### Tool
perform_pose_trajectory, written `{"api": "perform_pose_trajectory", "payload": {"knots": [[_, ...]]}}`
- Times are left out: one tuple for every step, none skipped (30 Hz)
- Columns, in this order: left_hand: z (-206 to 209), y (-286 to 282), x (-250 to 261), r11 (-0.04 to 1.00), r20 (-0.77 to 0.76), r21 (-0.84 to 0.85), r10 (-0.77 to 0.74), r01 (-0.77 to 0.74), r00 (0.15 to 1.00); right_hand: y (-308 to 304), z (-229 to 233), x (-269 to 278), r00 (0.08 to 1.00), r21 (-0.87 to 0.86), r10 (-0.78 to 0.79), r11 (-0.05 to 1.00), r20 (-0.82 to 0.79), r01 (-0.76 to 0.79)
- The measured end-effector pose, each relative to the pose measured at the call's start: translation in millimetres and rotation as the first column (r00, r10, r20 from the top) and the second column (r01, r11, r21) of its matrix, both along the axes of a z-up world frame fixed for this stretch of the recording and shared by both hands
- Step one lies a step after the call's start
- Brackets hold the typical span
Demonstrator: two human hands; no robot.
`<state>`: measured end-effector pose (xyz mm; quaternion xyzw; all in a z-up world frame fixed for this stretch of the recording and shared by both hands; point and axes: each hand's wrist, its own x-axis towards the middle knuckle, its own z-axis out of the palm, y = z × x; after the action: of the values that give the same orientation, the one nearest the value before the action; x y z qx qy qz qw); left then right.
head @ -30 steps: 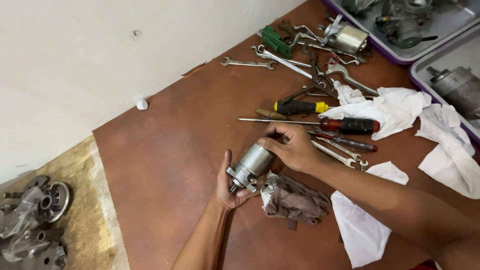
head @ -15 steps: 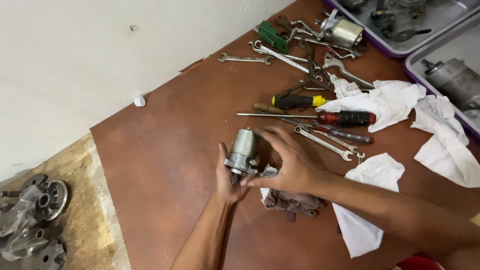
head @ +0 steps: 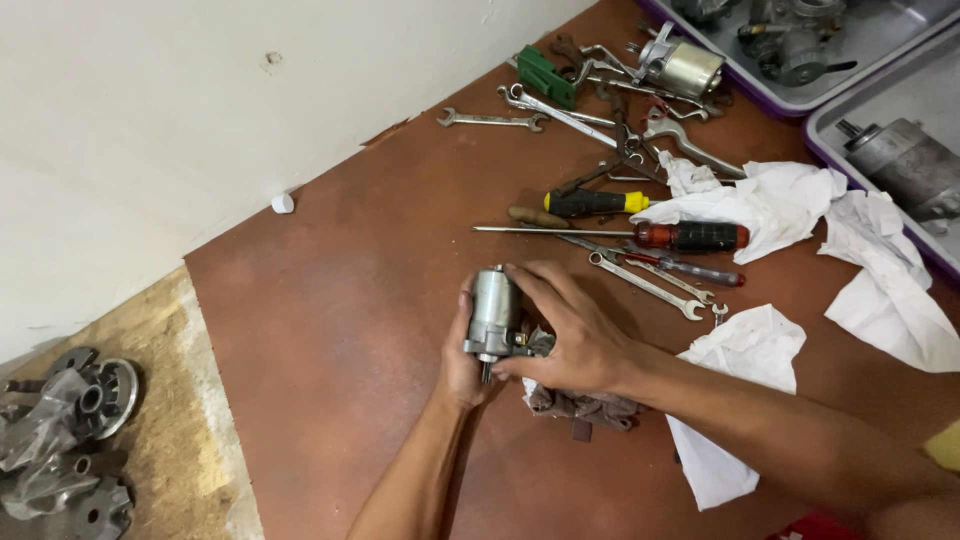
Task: The person holds a cylindrical metal motor component and uses a wrench to tighten a bolt on its side. They then use a cloth to wipe the exterior of the motor, cleaning off residue while rotating the object in their hands.
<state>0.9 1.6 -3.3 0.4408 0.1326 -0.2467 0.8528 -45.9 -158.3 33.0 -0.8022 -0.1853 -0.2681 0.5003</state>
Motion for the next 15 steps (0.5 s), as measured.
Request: {"api": "perform_pose_trajectory", "payload": {"knots": [[-3,0,1,1.0,0.001,0.0,-0.002,0.002,1.0,0,0,-1,1.0,0.0,-0.002,1.0,0.001,0.002],[-7,0,2,1.0,0.016,0.014,0.003,-0.003,1.0,1,-1,-2,1.0,-0.002,-0.014,1.0,0.012,0.014],[-11,1,2,1.0,0.031,0.027,0.006,-0.007,1.0,1,-2,-3,0.999,-0.004,-0.027,1.0,0.023,0.027],[-9,0,-2,1.0,0.03,0.028,0.008,-0.009,1.0,2,0,-5,0.999,-0.004,-0.025,1.0,0.023,0.025],[-6,-2,-6,0.999,0.079,0.029,0.02,-0.023,0.997,2,2,-6,1.0,0.019,-0.01,1.0,0.008,0.01],[-4,-4,-10,0.999,0.128,0.028,0.03,-0.034,0.991,2,4,-7,1.0,0.041,0.003,0.999,-0.006,-0.003],[1,-7,-12,0.999,0.129,0.027,0.031,-0.034,0.991,0,5,-7,1.0,0.04,0.003,0.999,-0.006,-0.003],[7,-9,-13,0.997,0.2,0.07,0.02,-0.035,0.98,-1,6,-7,1.0,0.052,0.012,0.999,-0.01,-0.011],[12,-10,-14,0.993,0.269,0.112,0.007,-0.038,0.963,-2,7,-6,1.0,0.063,0.02,0.998,-0.013,-0.019],[12,-11,-13,0.993,0.268,0.112,0.008,-0.04,0.964,-5,6,-4,1.0,0.063,0.021,0.998,-0.015,-0.02],[12,-11,-13,0.997,0.252,0.072,-0.008,-0.01,0.968,-8,6,-2,0.998,0.092,0.054,0.994,-0.024,-0.052],[12,-12,-12,0.999,0.235,0.031,-0.028,0.021,0.971,-11,5,0,0.996,0.122,0.084,0.989,-0.032,-0.08],[9,-8,-9,0.999,0.233,0.032,-0.03,0.023,0.972,-14,2,4,0.996,0.123,0.083,0.989,-0.034,-0.078],[5,-4,-6,0.995,0.192,-0.037,-0.079,0.087,0.978,-17,-1,9,0.989,0.232,0.128,0.967,-0.077,-0.107],[2,1,-3,0.983,0.154,-0.109,-0.13,0.148,0.979,-20,-3,13,0.977,0.339,0.177,0.932,-0.115,-0.129]]}}
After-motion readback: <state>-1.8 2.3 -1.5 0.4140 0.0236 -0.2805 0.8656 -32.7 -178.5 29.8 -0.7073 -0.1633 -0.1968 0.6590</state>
